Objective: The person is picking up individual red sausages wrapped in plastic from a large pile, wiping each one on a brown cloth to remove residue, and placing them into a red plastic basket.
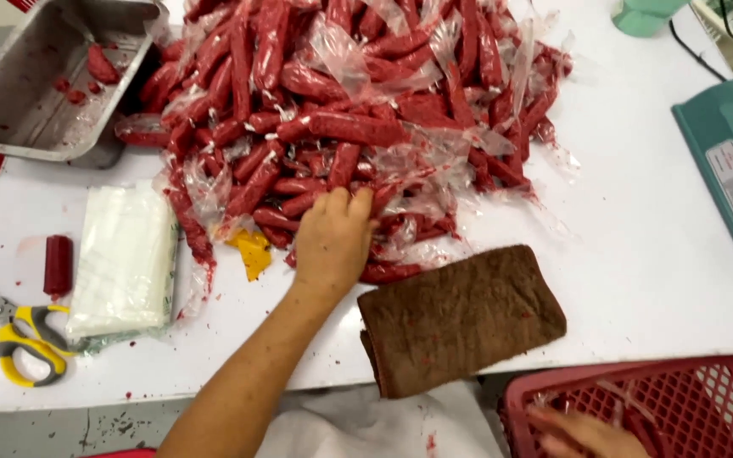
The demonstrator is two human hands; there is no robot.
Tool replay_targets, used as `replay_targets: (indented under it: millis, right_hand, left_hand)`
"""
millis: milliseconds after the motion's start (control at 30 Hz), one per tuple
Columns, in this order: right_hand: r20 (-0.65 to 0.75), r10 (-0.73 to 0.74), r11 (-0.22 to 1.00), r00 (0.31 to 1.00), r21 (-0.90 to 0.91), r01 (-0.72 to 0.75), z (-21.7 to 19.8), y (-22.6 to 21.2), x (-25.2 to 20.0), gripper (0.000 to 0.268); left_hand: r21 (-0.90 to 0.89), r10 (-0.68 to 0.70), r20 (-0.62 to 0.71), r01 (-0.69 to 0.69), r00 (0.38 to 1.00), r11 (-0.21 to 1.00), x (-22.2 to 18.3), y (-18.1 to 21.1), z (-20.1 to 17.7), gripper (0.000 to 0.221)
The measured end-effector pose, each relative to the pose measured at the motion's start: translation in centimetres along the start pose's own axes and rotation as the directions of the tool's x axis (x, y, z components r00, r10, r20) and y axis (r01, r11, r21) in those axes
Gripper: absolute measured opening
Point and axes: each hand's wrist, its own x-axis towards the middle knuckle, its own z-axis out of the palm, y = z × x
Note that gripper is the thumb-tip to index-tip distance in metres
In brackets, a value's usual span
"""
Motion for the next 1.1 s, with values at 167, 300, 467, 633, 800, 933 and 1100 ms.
replay_targets:
  millis: [167,300,467,633,800,933,1100]
  right_hand:
    - [-0.116,0.011,0.905,0.993,0.423,0.04,4.5,-4.8,17.3,0.048]
    - [-0.137,-0.01,0.509,0.991,0.852,0.123,6.4,-9.0,23.0,0.072]
    - [-0.129,0.115,0.595,0.985,0.803,0.036,5.6,-12.0,23.9,0.025]
    - [-0.117,-0.163,0.8,0.98,0.566,0.2,4.8,-12.9,24.9,0.022]
    - [-0.217,-0.339,0.859,0.915,0.324,0.395,6.7,-9.6,23.8,0.024]
    - [-0.333,-0.534,0.831,0.777,-0.04,0.554,9.2,-5.3,20.6,0.027]
    - [-0.251,-0.364,0.81,0.897,0.39,0.438,9.7,-6.1,19.0,0.023]
  left_hand:
    - [-0.647,-0.259,0.34,0.425,0.904,0.633,-0.9,0.8,-4.5,0.048]
    - [-0.765,-0.228,0.429,0.486,0.874,0.423,-2.7,3.4,-6.2,0.048]
    - [-0.834,-0.118,0.353,0.369,0.928,0.411,-1.5,3.4,-7.9,0.072]
    - [-0.916,-0.029,0.147,0.148,0.989,0.373,3.5,3.9,-8.8,0.037]
    - [-0.683,-0.151,0.601,0.407,0.785,-0.606,5.4,7.4,-9.7,0.041]
    - [-0.562,-0.085,0.645,0.395,0.76,-0.727,5.2,7.5,-10.5,0.055]
    - [-0.502,-0.023,0.603,0.357,0.797,-0.788,4.7,8.0,-11.3,0.056]
